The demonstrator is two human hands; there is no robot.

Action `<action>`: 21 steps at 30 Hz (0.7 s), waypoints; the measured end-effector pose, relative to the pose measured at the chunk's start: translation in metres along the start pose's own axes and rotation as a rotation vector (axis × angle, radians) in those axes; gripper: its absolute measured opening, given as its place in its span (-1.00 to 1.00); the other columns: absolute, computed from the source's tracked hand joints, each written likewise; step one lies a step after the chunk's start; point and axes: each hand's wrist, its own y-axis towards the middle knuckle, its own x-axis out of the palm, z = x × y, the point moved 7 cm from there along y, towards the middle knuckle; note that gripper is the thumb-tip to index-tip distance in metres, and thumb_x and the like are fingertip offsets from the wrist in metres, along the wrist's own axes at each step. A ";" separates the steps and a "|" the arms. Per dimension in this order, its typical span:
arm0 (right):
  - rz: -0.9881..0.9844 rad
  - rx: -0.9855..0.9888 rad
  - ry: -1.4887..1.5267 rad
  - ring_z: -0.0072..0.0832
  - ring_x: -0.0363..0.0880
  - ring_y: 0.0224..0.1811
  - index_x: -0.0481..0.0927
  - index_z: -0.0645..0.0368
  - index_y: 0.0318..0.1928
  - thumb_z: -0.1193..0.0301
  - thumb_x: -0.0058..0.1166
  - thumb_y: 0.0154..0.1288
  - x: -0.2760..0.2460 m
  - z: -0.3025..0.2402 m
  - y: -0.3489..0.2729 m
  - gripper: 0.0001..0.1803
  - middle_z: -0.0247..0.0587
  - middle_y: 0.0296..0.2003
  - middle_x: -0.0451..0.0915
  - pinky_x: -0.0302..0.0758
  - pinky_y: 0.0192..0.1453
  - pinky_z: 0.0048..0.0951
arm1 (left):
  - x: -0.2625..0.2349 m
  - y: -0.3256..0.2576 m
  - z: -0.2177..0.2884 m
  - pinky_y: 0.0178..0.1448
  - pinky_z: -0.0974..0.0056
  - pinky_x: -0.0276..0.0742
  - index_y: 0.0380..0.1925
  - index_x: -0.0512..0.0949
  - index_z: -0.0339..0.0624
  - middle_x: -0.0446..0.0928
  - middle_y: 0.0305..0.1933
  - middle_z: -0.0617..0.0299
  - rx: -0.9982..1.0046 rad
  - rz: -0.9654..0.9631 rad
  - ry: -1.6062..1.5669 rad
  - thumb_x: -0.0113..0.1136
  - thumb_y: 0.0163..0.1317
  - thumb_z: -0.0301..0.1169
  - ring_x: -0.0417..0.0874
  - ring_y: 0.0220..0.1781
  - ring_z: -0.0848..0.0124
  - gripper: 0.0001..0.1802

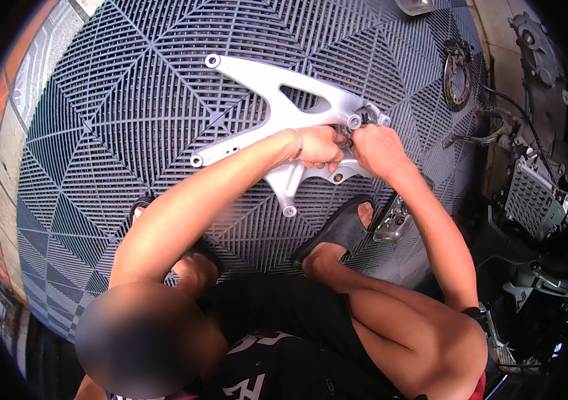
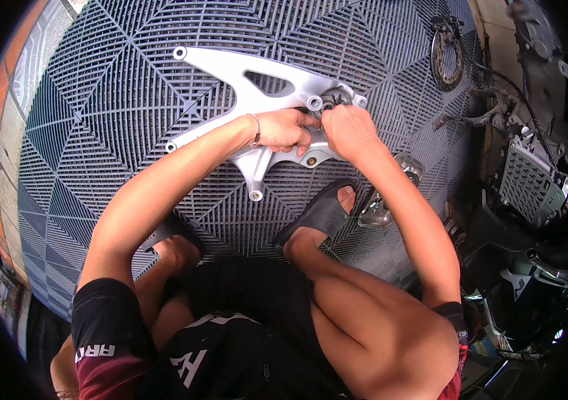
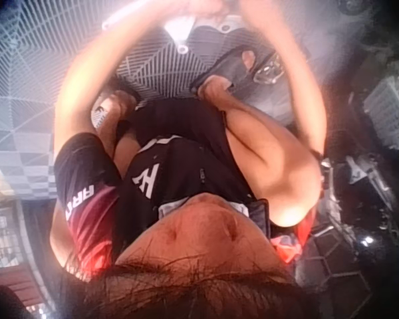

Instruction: The person assembles a motorcycle swingarm by inserting bearings, seals, and fasteners into the silver aluminum component. They handle small parts from a tray, fit them into the swingarm, and tighten bolts by hand.

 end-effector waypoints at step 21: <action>0.091 0.042 -0.001 -0.11 0.84 -0.26 0.79 0.19 -0.33 0.45 0.19 0.28 0.001 -0.008 -0.007 -0.86 0.01 -0.31 0.79 0.75 -0.18 -0.17 | -0.003 0.003 0.002 -0.59 0.33 0.27 0.61 0.29 -0.17 0.63 -0.40 0.27 0.002 -0.058 0.053 0.14 0.18 -0.49 0.38 -0.64 0.53 -0.11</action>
